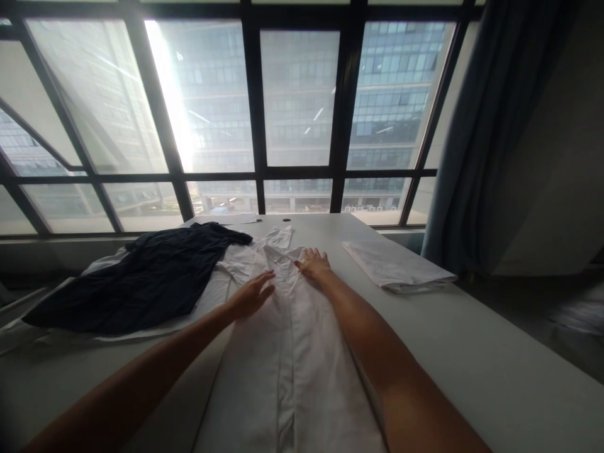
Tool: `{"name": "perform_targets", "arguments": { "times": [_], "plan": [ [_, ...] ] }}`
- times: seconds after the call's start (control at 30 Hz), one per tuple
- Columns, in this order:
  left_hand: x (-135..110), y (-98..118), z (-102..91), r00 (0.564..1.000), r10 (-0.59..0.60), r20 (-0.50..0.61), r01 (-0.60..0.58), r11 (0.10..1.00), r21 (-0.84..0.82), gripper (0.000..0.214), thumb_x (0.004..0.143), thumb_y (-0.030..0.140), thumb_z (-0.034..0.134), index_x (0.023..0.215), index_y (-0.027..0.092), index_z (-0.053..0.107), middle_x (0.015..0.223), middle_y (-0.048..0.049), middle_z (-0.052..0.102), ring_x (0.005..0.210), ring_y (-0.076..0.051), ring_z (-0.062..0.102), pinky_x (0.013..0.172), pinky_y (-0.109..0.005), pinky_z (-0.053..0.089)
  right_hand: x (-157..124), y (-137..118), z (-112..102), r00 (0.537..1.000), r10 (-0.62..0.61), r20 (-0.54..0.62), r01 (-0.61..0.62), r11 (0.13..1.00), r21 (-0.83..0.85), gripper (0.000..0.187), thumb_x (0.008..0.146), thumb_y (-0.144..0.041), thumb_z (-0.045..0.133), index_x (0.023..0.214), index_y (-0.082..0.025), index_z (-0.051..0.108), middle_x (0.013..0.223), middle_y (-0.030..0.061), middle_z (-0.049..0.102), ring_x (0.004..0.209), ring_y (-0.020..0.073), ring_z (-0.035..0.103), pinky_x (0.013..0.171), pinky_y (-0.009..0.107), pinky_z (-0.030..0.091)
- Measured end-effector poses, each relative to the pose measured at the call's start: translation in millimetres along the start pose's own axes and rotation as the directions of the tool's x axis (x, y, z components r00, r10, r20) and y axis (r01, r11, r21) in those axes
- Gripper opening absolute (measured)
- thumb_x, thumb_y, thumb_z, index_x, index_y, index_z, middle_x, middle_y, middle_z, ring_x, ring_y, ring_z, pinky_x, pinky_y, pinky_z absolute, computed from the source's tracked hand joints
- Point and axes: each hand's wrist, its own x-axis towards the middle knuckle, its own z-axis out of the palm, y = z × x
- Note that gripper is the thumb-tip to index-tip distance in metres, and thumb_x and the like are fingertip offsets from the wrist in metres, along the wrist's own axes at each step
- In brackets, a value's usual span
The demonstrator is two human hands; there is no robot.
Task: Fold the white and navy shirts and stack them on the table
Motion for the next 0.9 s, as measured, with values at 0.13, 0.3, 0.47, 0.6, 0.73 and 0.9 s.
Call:
{"name": "perform_targets", "arguments": {
  "times": [0.13, 0.3, 0.47, 0.6, 0.73, 0.9],
  "plan": [
    [42, -51, -9.6, 0.995, -0.098, 0.030, 0.089, 0.974, 0.210, 0.058, 0.096, 0.046, 0.042, 0.144, 0.014, 0.044, 0.156, -0.0162, 0.036, 0.147, -0.030, 0.026, 0.118, -0.049, 0.026, -14, 5, 0, 0.994, -0.011, 0.107, 0.003, 0.997, 0.077, 0.075, 0.097, -0.061, 0.020, 0.159, -0.019, 0.015, 0.165, 0.0090, 0.005, 0.152, 0.0261, 0.005, 0.119, 0.052, 0.008],
    [68, -82, 1.2, 0.977, -0.117, 0.181, 0.063, 0.958, 0.279, 0.064, 0.097, 0.055, 0.035, 0.147, 0.016, 0.040, 0.160, -0.0169, 0.026, 0.150, -0.030, 0.018, 0.117, -0.051, 0.023, -12, 12, -1, 0.987, -0.035, 0.158, 0.017, 0.993, 0.113, 0.073, 0.097, -0.060, 0.021, 0.159, -0.022, 0.011, 0.166, 0.0071, 0.002, 0.152, 0.0232, 0.003, 0.119, 0.052, 0.005],
    [87, -93, -6.6, 0.972, -0.055, 0.228, -0.003, 0.969, 0.249, 0.048, 0.094, 0.051, 0.046, 0.127, 0.019, 0.062, 0.141, -0.0133, 0.056, 0.134, -0.029, 0.048, 0.112, -0.041, 0.036, 7, 13, 1, 0.990, -0.076, 0.121, 0.061, 0.991, 0.116, 0.068, 0.099, -0.057, 0.018, 0.158, -0.023, 0.017, 0.165, 0.0073, 0.009, 0.152, 0.0213, 0.007, 0.119, 0.052, 0.003],
    [114, -102, -19.2, 0.995, -0.045, 0.092, 0.021, 0.970, 0.243, 0.037, 0.096, 0.028, 0.043, 0.121, 0.015, 0.067, 0.126, -0.0141, 0.066, 0.119, -0.027, 0.060, 0.106, -0.036, 0.042, 19, 9, 10, 0.994, -0.087, 0.059, 0.076, 0.983, 0.165, 0.068, 0.100, -0.055, 0.020, 0.158, -0.021, 0.019, 0.165, 0.0052, 0.008, 0.152, 0.0211, 0.005, 0.120, 0.049, 0.007],
    [141, -114, -16.9, 0.992, -0.099, -0.072, 0.115, 0.959, 0.261, 0.043, 0.095, 0.023, 0.044, 0.136, 0.015, 0.057, 0.146, -0.0143, 0.050, 0.134, -0.028, 0.046, 0.114, -0.040, 0.032, 18, 9, 19, 0.997, -0.076, -0.006, 0.076, 0.976, 0.203, 0.067, 0.099, -0.056, 0.024, 0.156, -0.021, 0.025, 0.165, 0.0059, 0.013, 0.151, 0.0222, 0.009, 0.120, 0.045, 0.010],
    [165, -126, -7.2, 0.961, -0.264, -0.085, 0.275, 0.945, 0.179, 0.033, 0.094, 0.031, 0.053, 0.119, 0.019, 0.070, 0.118, -0.0105, 0.070, 0.107, -0.024, 0.063, 0.094, -0.030, 0.047, 14, 10, 19, 0.995, 0.031, -0.091, -0.010, 0.977, 0.214, 0.067, 0.097, -0.059, 0.030, 0.152, -0.022, 0.035, 0.163, 0.0087, 0.022, 0.149, 0.0270, 0.018, 0.119, 0.049, 0.011]
  ]
}}
